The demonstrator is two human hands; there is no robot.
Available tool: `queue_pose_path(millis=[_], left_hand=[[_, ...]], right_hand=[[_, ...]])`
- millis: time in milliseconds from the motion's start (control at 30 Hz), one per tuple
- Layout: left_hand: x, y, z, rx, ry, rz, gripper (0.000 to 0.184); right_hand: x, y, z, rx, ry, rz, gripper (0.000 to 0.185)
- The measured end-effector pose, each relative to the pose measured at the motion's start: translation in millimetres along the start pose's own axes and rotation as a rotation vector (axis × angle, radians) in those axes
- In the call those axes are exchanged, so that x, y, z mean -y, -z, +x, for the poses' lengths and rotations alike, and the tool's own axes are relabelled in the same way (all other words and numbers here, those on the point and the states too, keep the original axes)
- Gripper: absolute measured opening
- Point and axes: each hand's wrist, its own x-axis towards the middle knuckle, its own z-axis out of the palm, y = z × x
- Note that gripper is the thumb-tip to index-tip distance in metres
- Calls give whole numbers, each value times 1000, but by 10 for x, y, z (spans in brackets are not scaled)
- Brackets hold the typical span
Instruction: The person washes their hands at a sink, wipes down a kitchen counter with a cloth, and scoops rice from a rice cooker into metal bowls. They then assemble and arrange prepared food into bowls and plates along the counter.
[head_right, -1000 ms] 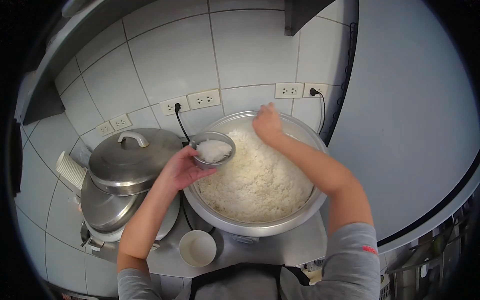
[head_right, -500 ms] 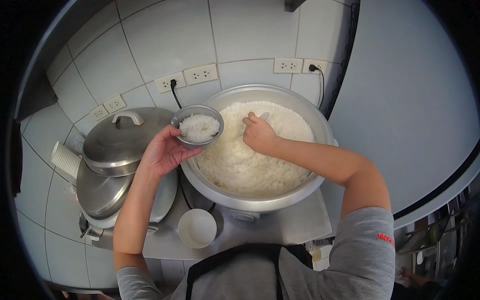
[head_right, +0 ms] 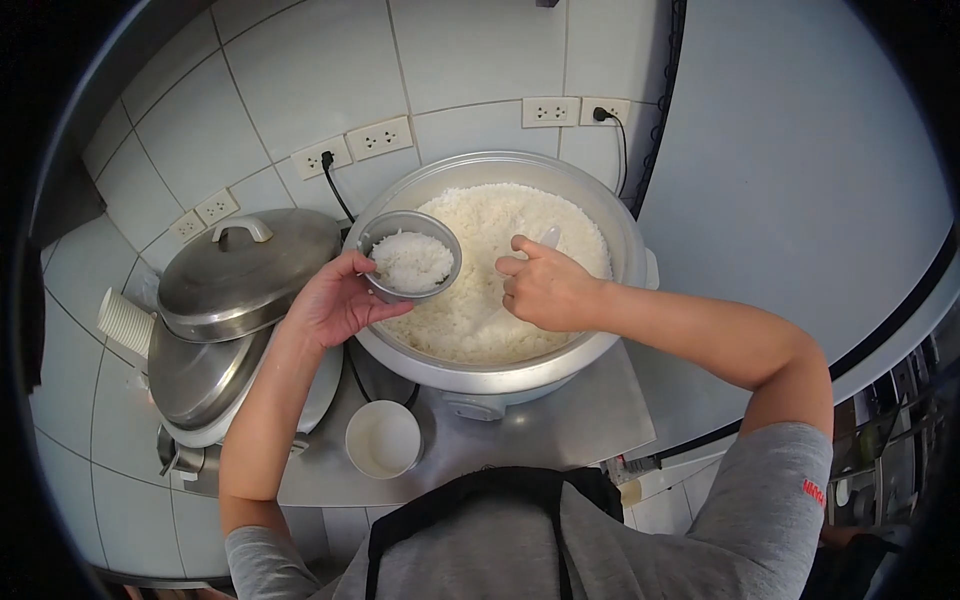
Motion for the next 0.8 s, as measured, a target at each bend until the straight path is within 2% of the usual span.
queue_pose_path(millis=[167,267,467,567,667,700,733,800], left_hand=[[78,-57,64,-8,70,37,46],[100,-85,74,-15,104,76,43],[149,29,188,-123,62,269,37],[202,81,296,-197,51,241,32],[256,132,460,-153,54,116,36],[254,99,495,-143,51,49,37],[252,59,531,-132,48,-17,38],[237,7,604,-144,30,-110,41]], right_hand=[[30,210,-265,15,-24,158,9],[-25,293,-411,68,-110,282,16],[-293,-128,-529,274,-542,834,27],[-550,-75,-341,226,-652,943,28],[-642,13,-35,-56,-662,636,26],[-582,86,92,5,-686,518,16],[-500,86,203,-11,-654,446,15],[-302,23,376,-43,-586,302,29]])
